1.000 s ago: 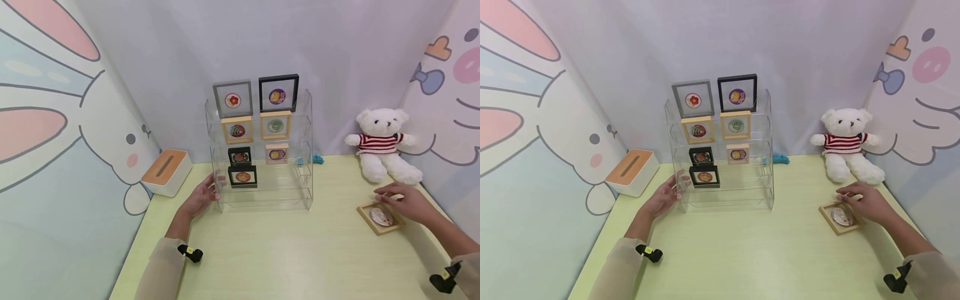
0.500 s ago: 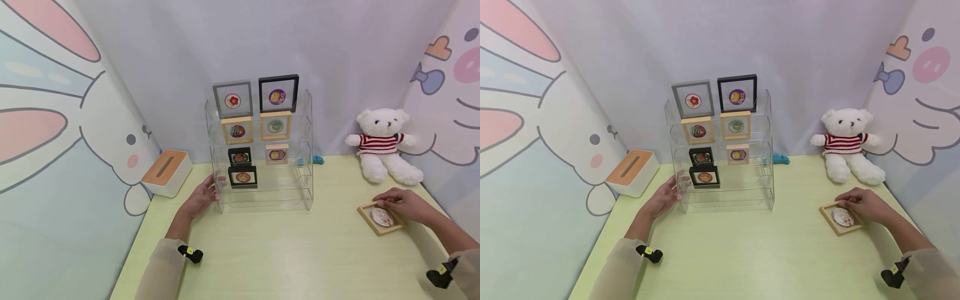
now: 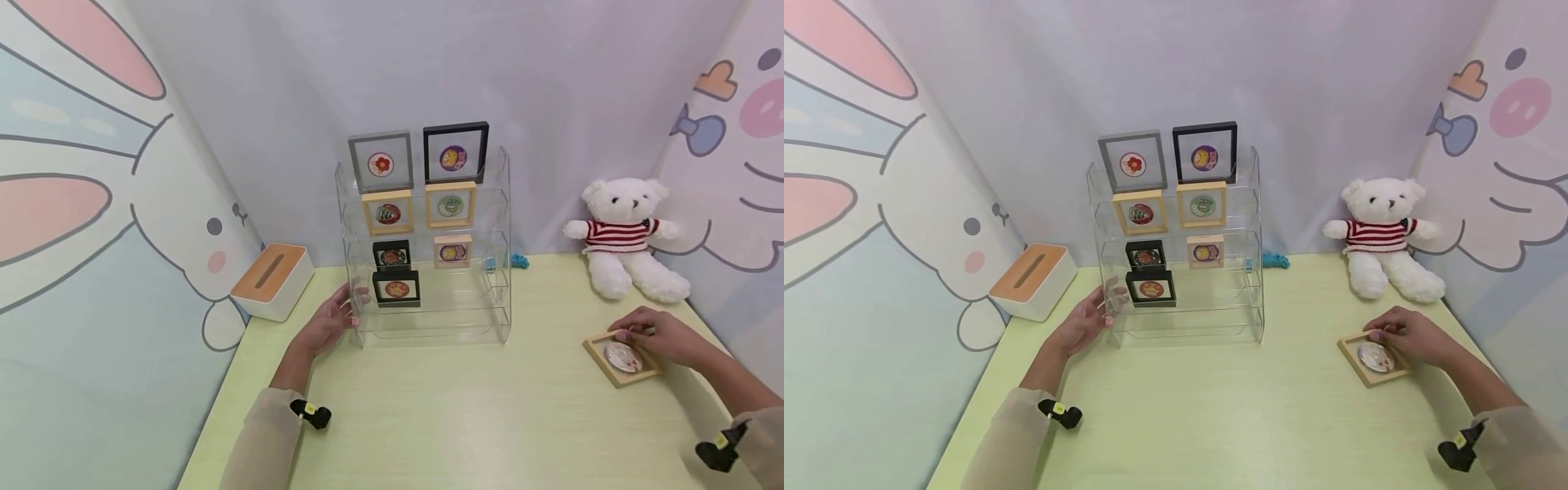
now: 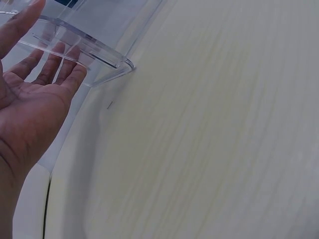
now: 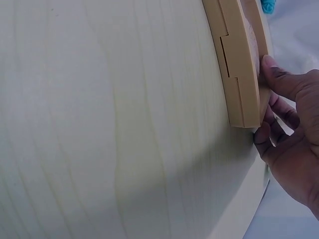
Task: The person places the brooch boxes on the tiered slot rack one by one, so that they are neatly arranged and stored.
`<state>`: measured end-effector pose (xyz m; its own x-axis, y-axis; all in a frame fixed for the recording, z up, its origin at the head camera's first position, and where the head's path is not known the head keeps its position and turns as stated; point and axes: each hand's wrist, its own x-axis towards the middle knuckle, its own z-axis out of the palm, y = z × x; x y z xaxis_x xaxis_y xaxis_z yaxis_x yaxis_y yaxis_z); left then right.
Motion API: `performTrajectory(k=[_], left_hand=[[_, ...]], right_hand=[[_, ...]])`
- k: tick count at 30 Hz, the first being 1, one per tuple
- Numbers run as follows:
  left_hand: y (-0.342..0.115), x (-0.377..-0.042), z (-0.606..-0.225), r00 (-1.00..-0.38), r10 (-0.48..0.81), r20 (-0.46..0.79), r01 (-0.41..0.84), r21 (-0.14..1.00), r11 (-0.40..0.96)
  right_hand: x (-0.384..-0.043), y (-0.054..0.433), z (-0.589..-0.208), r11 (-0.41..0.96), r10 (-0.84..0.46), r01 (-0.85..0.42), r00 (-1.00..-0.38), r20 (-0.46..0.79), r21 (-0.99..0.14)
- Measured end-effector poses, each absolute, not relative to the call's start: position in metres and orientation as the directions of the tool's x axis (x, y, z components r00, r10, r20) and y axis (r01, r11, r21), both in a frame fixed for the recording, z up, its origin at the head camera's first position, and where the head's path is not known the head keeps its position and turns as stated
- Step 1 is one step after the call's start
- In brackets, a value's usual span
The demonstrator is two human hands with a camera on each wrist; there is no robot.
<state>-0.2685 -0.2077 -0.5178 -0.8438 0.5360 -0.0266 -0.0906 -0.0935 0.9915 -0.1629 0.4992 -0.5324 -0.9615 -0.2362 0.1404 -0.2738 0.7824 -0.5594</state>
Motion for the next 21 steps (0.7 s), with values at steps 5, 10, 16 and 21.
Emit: performTrajectory(k=[5,10,16,21], left_hand=[[-0.208,-0.270,-0.518,-0.840,0.542,-0.024,-0.090,0.991,-0.095],[-0.209,-0.270,-0.517,-0.837,0.547,-0.015,-0.087,0.991,-0.105],[-0.209,-0.269,-0.516,-0.837,0.547,-0.011,-0.087,0.990,-0.112],[-0.209,-0.268,-0.517,-0.836,0.548,-0.024,-0.095,0.990,-0.101]], right_hand=[[-0.162,0.500,-0.534,0.799,-0.233,-0.279,-0.960,0.155,-0.532],[-0.162,0.503,-0.529,0.837,-0.213,-0.246,-0.969,0.121,-0.489],[-0.163,0.503,-0.518,0.838,-0.190,-0.202,-0.979,0.076,-0.507],[-0.160,0.502,-0.514,0.819,-0.164,-0.152,-0.986,0.029,-0.553]])
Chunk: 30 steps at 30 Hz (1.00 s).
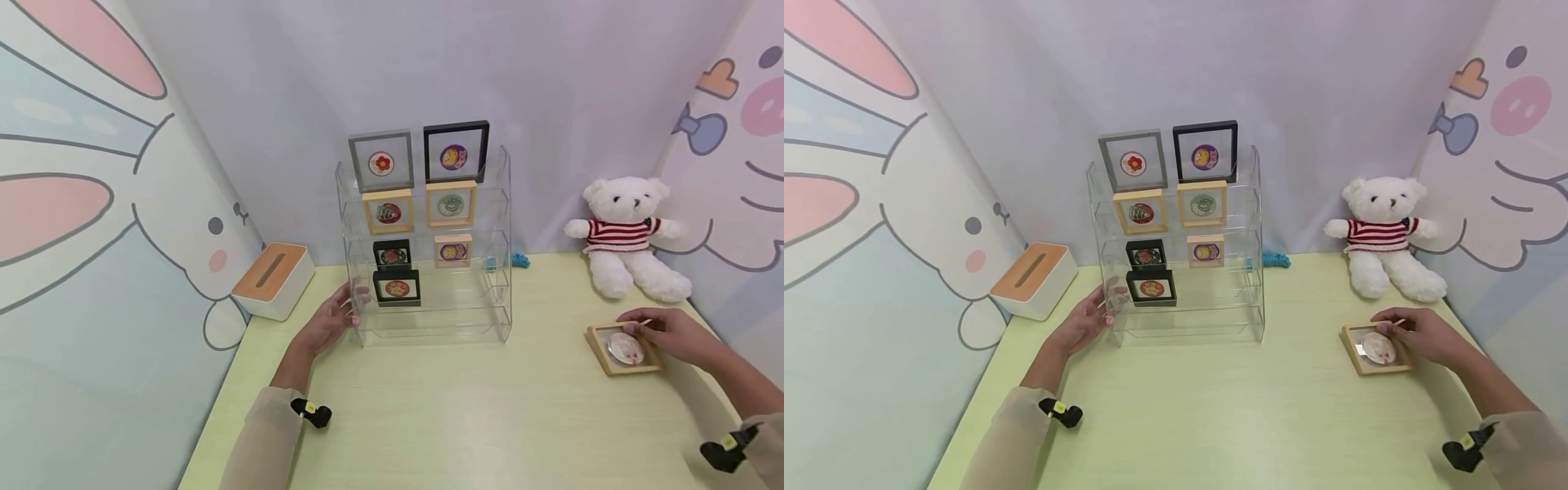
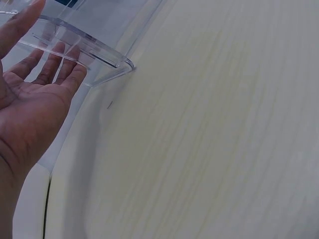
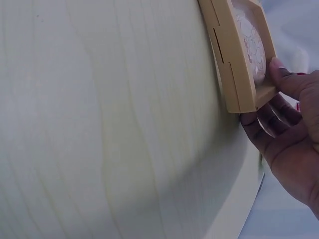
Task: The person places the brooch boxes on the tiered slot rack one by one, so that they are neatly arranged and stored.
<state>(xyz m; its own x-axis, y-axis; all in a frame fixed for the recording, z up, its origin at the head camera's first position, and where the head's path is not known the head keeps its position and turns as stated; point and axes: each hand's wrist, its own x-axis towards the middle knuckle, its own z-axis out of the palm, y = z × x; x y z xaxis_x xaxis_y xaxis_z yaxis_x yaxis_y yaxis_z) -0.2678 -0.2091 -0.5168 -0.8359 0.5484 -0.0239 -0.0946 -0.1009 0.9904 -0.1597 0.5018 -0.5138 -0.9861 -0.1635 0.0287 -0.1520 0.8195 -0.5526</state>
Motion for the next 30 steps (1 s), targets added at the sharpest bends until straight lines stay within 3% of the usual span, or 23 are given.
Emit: performTrajectory(k=[14,30], left_hand=[[-0.208,-0.268,-0.518,-0.840,0.542,-0.034,-0.099,0.991,-0.092],[-0.208,-0.268,-0.517,-0.840,0.541,-0.037,-0.098,0.992,-0.083]], right_hand=[[-0.159,0.500,-0.505,0.800,-0.118,-0.052,-0.990,-0.072,-0.597],[-0.164,0.471,-0.484,0.701,-0.044,-0.100,-0.994,0.097,-0.706]])
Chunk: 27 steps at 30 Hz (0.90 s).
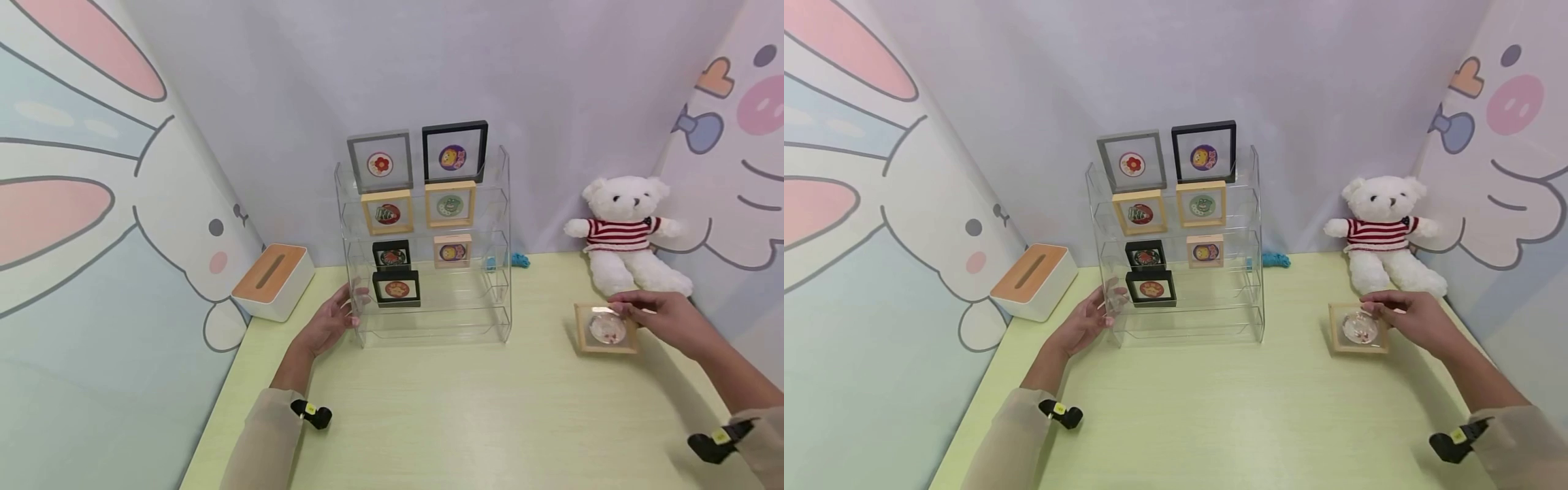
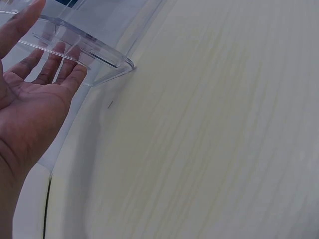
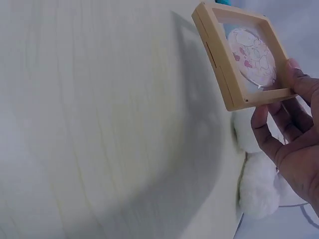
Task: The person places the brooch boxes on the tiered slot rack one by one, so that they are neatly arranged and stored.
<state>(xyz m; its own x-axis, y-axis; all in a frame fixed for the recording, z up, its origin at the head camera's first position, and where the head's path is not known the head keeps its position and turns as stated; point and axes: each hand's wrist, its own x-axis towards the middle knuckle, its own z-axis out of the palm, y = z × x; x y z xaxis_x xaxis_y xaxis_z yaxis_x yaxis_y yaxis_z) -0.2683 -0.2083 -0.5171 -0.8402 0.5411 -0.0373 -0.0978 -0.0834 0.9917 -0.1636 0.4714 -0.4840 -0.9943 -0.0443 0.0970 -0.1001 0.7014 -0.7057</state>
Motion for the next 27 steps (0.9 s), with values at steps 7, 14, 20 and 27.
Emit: performTrajectory(k=[7,14,20,27], left_hand=[[-0.209,-0.268,-0.518,-0.842,0.539,-0.035,-0.097,0.991,-0.087],[-0.209,-0.267,-0.518,-0.842,0.538,-0.035,-0.097,0.991,-0.087],[-0.209,-0.268,-0.518,-0.842,0.538,-0.035,-0.100,0.991,-0.091],[-0.209,-0.268,-0.518,-0.843,0.537,-0.035,-0.099,0.991,-0.091]], right_hand=[[-0.169,0.445,-0.463,0.729,-0.043,-0.216,-0.961,0.272,-0.650],[-0.177,0.412,-0.440,0.710,-0.084,-0.318,-0.924,0.373,-0.628],[-0.182,0.375,-0.416,0.672,-0.127,-0.383,-0.902,0.412,-0.634],[-0.194,0.333,-0.396,0.570,-0.272,-0.559,-0.820,0.503,-0.603]])
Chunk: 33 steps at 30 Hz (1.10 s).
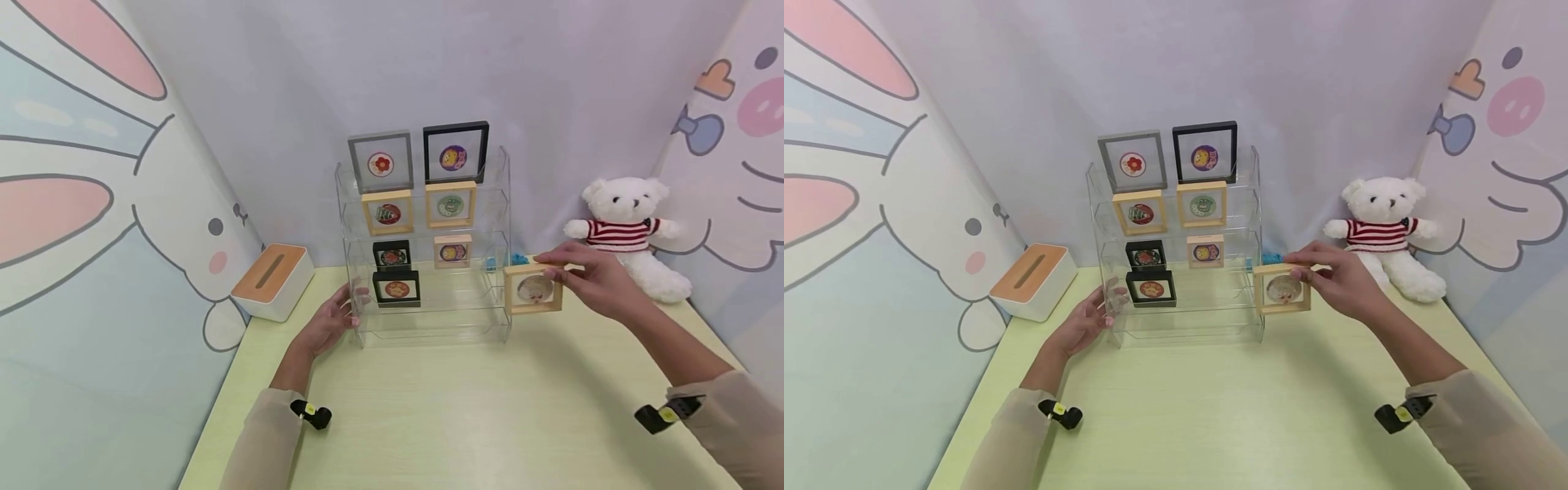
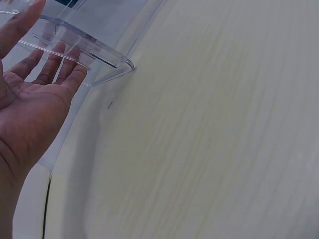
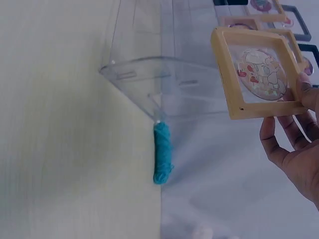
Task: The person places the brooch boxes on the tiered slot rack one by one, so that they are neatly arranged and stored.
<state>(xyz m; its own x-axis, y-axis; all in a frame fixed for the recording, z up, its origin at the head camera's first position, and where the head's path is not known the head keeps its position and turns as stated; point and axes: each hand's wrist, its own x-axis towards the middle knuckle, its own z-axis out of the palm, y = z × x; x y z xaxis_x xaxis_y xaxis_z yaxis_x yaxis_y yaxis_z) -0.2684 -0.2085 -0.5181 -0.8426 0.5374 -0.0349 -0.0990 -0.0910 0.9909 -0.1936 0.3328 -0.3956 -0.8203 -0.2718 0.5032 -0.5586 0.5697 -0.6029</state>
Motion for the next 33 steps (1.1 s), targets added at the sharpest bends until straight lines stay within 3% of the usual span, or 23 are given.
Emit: performTrajectory(k=[4,11,22,33], left_hand=[[-0.208,-0.268,-0.518,-0.841,0.541,-0.032,-0.097,0.991,-0.091],[-0.208,-0.269,-0.518,-0.842,0.539,-0.030,-0.095,0.991,-0.092],[-0.209,-0.270,-0.520,-0.835,0.550,-0.012,-0.086,0.990,-0.110],[-0.210,-0.271,-0.521,-0.836,0.548,-0.014,-0.086,0.991,-0.106]], right_hand=[[-0.200,0.306,-0.386,0.541,-0.297,-0.618,-0.775,0.557,-0.571],[-0.212,0.259,-0.377,0.497,-0.274,-0.606,-0.789,0.550,-0.621],[-0.228,0.211,-0.401,0.552,-0.321,-0.690,-0.694,0.645,-0.467],[-0.232,0.204,-0.420,0.628,-0.352,-0.646,-0.734,0.581,-0.434]])
